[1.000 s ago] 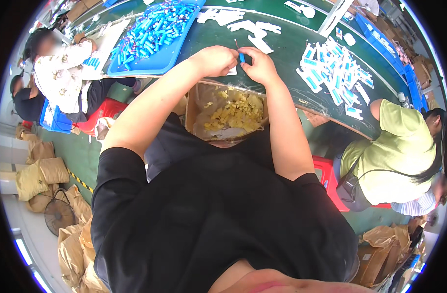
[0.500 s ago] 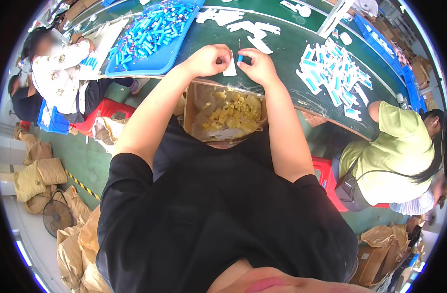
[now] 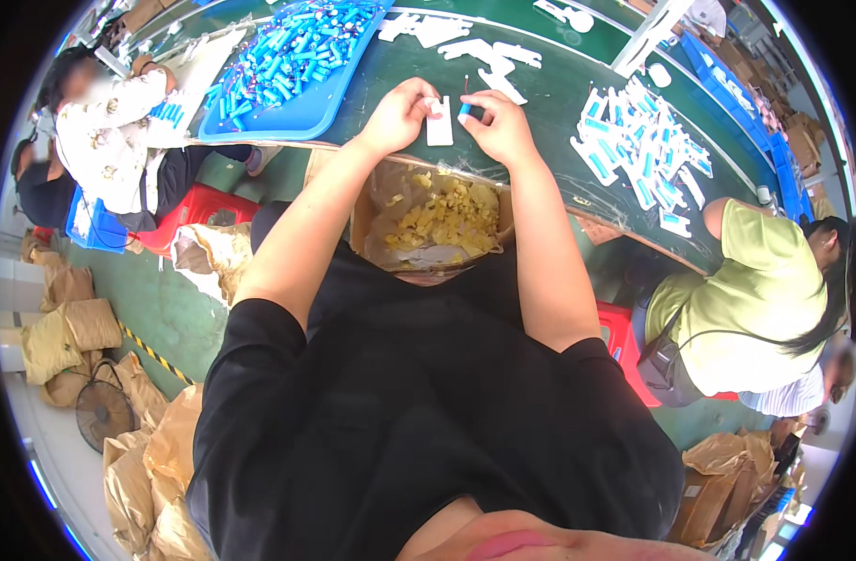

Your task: Assemble electronic components by manually placing small parts and wiring into plastic housings on a production line.

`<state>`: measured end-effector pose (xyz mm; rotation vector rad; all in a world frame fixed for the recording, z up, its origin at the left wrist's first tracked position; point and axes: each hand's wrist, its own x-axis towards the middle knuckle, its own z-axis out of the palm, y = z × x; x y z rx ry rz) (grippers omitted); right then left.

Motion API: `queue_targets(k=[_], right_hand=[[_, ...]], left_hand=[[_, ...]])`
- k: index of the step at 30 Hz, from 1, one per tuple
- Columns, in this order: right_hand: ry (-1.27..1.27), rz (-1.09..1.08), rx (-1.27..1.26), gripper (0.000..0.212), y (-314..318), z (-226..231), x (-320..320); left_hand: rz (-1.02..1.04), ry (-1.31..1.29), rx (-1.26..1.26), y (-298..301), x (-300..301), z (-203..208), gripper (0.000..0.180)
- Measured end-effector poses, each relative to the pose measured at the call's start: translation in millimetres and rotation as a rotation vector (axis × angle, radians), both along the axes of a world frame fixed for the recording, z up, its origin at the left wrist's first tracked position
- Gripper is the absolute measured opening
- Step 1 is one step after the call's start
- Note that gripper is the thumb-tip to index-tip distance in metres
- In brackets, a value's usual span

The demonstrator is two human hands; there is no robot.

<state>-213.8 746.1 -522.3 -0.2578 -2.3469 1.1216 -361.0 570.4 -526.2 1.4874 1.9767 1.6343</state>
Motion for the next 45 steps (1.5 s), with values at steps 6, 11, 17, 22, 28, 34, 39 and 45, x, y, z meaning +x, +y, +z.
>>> queue_targets(k=[6,11,17,22,28,34,39,45], right_hand=[[0.173,0.344,-0.081,0.037,1.3,5.6,5.4],[0.144,0.349,-0.057,0.033,2.1,1.4,4.6],[0.048,0.356,0.046,0.031,1.7,4.0,5.6],[0.011,0.329,0.16,0.033,-13.8,10.5,5.4],[0.186,0.249,0.255,0.035,-16.9,11.9,16.3],[0.59,-0.166,0.223,0.038,-12.6,15.7,34.1],[0.425,-0.378,0.347,0.039,10.8,25.6,80.2],[0.141,-0.632,0.685,0.038,108.9,61.1,131.7]], left_hand=[[0.133,-0.449,0.642,-17.0,-1.4,0.4,0.008],[-0.43,-0.958,0.523,-77.2,57.4,14.4,0.022],[-0.552,-1.158,-0.468,-125.2,52.5,-70.8,0.017],[0.202,0.204,-1.025,-116.0,77.0,-151.5,0.051],[-0.513,-0.282,-0.921,-76.6,86.8,-59.8,0.033],[-0.698,-0.627,-0.269,-35.7,57.8,59.0,0.022],[0.022,0.483,-0.172,56.7,42.9,49.8,0.047],[0.126,0.731,-0.438,85.2,49.2,25.2,0.049]])
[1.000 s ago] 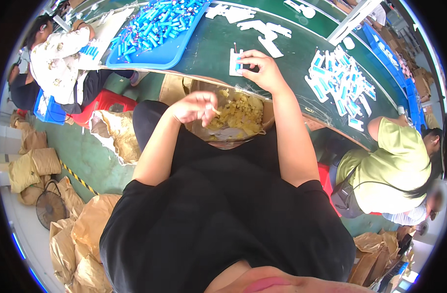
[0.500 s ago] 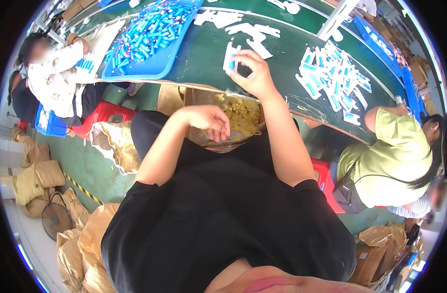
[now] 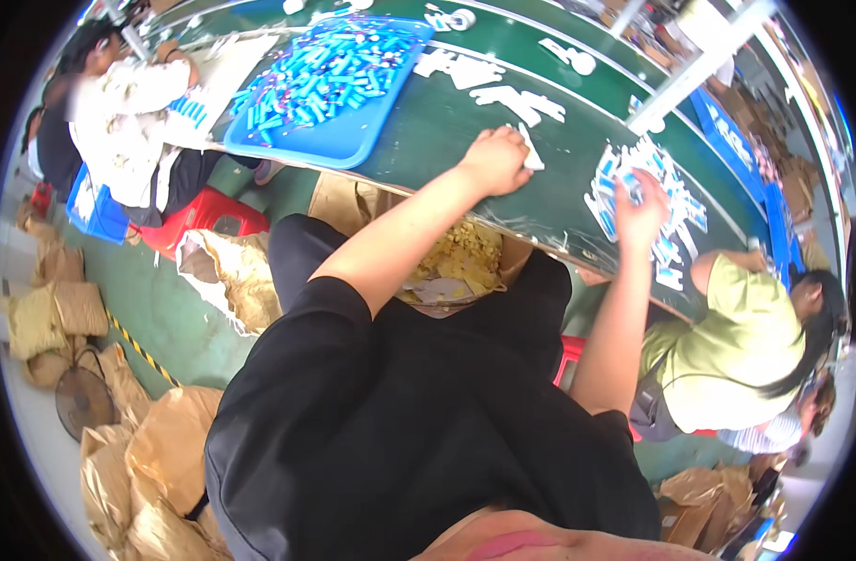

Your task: Assemble electronic components by manually placing small parts and wiring into plastic housings on a production line.

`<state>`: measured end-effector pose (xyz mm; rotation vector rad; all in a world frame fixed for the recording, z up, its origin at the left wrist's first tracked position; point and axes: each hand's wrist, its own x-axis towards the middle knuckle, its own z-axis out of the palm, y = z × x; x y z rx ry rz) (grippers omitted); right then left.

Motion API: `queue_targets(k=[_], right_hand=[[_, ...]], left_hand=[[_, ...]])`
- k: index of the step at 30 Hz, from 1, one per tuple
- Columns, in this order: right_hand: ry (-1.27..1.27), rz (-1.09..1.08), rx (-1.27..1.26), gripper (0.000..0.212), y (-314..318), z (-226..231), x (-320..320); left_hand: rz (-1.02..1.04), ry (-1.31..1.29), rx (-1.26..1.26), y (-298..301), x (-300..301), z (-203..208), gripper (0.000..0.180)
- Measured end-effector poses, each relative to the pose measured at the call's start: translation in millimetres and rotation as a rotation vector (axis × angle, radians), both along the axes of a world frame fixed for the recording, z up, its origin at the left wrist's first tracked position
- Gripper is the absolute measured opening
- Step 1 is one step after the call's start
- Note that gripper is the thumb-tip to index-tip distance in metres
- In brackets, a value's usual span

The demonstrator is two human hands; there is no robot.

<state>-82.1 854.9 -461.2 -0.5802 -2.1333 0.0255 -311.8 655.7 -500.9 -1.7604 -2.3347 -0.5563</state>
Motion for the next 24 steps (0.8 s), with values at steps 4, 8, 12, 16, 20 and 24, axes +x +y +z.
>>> queue_targets(k=[4,8,12,16,20,24], right_hand=[[-0.139,-0.434,0.074,0.047,37.0,10.5,-0.2],[0.051,-0.099,0.055,0.042,23.9,10.7,-59.8],[0.077,0.556,-0.451,0.023,-121.7,25.0,-172.9],[-0.2,0.877,-0.429,0.015,-218.9,44.4,-246.4],[-0.391,0.732,-0.148,0.021,-227.5,33.2,-314.2],[-0.448,0.357,-0.087,0.031,-198.7,9.5,-347.8]], left_hand=[[-0.031,-0.03,0.038,-37.3,2.1,9.4,0.032],[-0.075,-0.122,0.245,-59.1,-7.0,-7.5,0.024],[-0.119,-0.25,0.395,-61.8,-15.6,-22.4,0.021],[-0.145,-0.565,0.451,-64.4,-17.4,-15.4,0.03],[-0.218,-0.569,0.538,-62.9,-15.9,-21.9,0.028],[-0.35,-1.103,0.681,-30.8,-9.8,-45.4,0.016]])
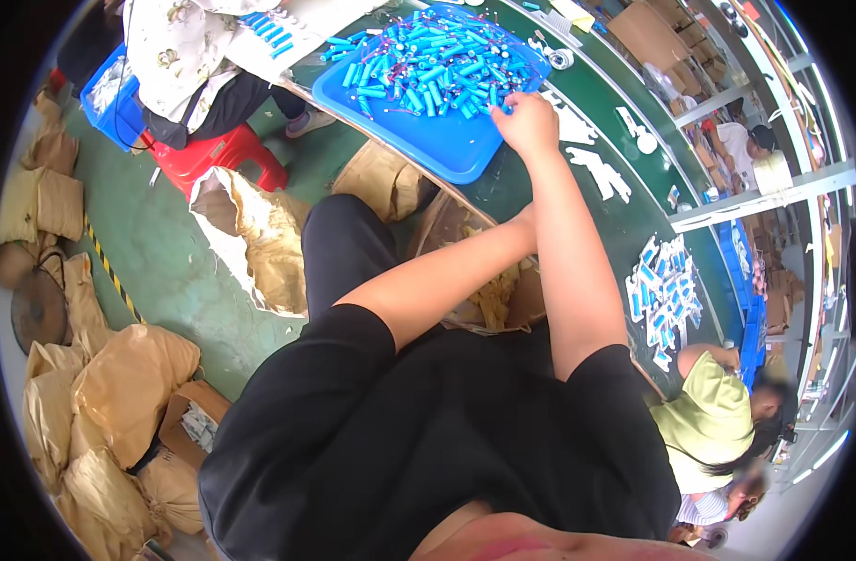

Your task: Assemble electronic components by manually placing small parts and wiring into plastic housings on a production line.

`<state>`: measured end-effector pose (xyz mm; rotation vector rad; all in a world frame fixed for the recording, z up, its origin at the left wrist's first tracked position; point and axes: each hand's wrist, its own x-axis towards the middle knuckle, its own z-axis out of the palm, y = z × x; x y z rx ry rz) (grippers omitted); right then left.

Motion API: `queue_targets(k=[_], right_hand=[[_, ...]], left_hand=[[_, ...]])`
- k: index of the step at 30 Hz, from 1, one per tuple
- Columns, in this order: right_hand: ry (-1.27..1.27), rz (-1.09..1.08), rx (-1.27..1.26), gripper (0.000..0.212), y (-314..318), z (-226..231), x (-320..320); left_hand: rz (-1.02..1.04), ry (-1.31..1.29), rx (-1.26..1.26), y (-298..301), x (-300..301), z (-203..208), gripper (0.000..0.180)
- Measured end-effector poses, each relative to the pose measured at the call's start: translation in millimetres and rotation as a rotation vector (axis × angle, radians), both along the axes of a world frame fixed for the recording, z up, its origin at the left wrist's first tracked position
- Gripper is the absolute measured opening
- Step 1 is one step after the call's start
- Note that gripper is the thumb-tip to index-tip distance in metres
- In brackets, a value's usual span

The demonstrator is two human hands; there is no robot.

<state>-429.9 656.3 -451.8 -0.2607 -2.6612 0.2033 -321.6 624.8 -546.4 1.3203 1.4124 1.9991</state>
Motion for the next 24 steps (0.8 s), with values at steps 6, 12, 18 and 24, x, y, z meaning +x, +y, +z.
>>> queue_targets(k=[6,12,18,24], right_hand=[[-0.078,0.011,0.008,0.03,-21.0,-22.5,5.5],[-0.058,-0.039,0.058,0.032,-44.0,-10.7,2.1],[0.071,0.053,0.079,0.024,-32.8,-28.6,7.1],[0.197,-0.082,-0.123,0.043,-26.4,-34.6,3.4]], left_hand=[[0.562,1.096,0.112,28.9,-23.1,-35.6,0.019],[0.516,1.114,0.142,11.9,-37.7,-28.2,0.019],[0.51,1.065,-0.031,-5.6,-21.1,-9.6,0.019],[0.614,1.341,-0.075,-1.3,-22.7,-10.8,0.018]])
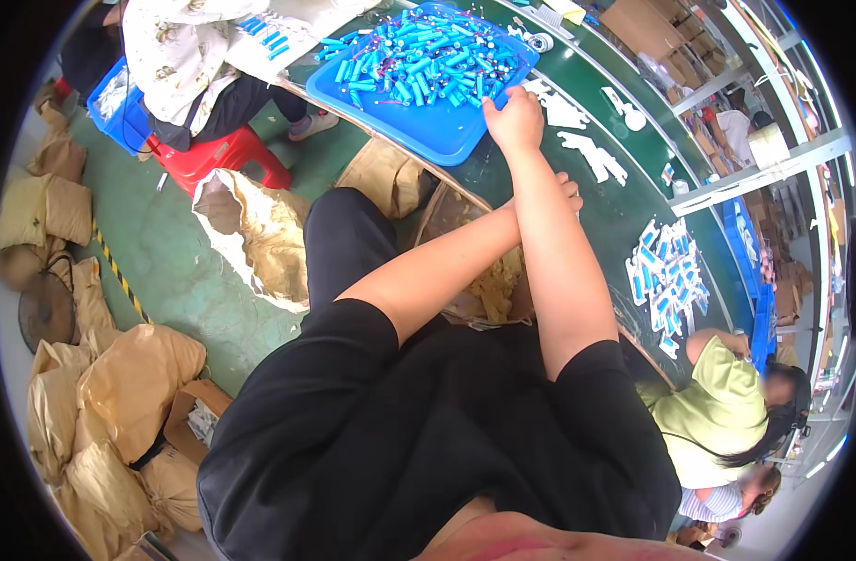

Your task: Assemble electronic components by manually placing small parts and wiring into plastic housings on a production line.

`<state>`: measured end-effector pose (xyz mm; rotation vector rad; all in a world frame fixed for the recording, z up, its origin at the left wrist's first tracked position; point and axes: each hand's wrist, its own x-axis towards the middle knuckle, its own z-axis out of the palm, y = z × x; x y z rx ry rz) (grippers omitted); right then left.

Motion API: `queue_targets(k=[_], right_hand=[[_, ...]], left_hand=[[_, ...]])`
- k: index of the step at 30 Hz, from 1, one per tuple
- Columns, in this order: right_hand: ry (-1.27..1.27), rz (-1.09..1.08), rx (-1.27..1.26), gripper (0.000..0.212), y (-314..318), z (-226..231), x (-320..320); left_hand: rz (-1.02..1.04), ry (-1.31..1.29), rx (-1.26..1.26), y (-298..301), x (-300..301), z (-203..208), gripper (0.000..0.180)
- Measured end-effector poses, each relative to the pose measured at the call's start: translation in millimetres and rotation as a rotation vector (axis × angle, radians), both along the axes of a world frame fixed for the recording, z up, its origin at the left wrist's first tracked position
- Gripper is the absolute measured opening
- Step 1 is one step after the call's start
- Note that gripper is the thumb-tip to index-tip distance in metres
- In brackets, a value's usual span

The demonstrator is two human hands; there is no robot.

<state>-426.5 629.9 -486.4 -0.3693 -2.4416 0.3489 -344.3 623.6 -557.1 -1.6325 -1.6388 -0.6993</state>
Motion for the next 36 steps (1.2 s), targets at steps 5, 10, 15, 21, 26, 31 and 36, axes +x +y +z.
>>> queue_targets(k=[5,10,15,21,26,31,36], right_hand=[[0.131,0.066,-0.088,0.027,14.9,-1.1,-13.5],[0.362,0.115,-0.343,0.014,8.1,1.9,-6.5],[0.386,0.344,-0.867,0.016,13.4,6.6,2.7],[0.151,0.368,-0.508,0.011,18.6,2.0,10.2],[0.348,0.561,-0.708,0.01,7.4,14.4,11.9],[0.213,0.591,-0.906,0.012,4.5,23.2,40.4],[0.525,0.546,-0.901,0.01,39.2,36.2,106.3]], left_hand=[[0.02,0.023,0.019,7.1,-0.1,3.5,0.019],[0.0,-0.069,0.052,-1.7,4.8,4.5,0.022],[0.142,0.037,-0.049,-6.4,8.5,14.8,0.025],[0.146,0.09,0.004,-4.5,8.6,13.7,0.024],[0.137,0.078,0.007,-1.9,5.5,9.9,0.024],[0.114,0.14,-0.036,-9.8,14.0,19.5,0.025],[-0.128,-0.709,-0.09,-20.6,24.3,41.6,0.016]])
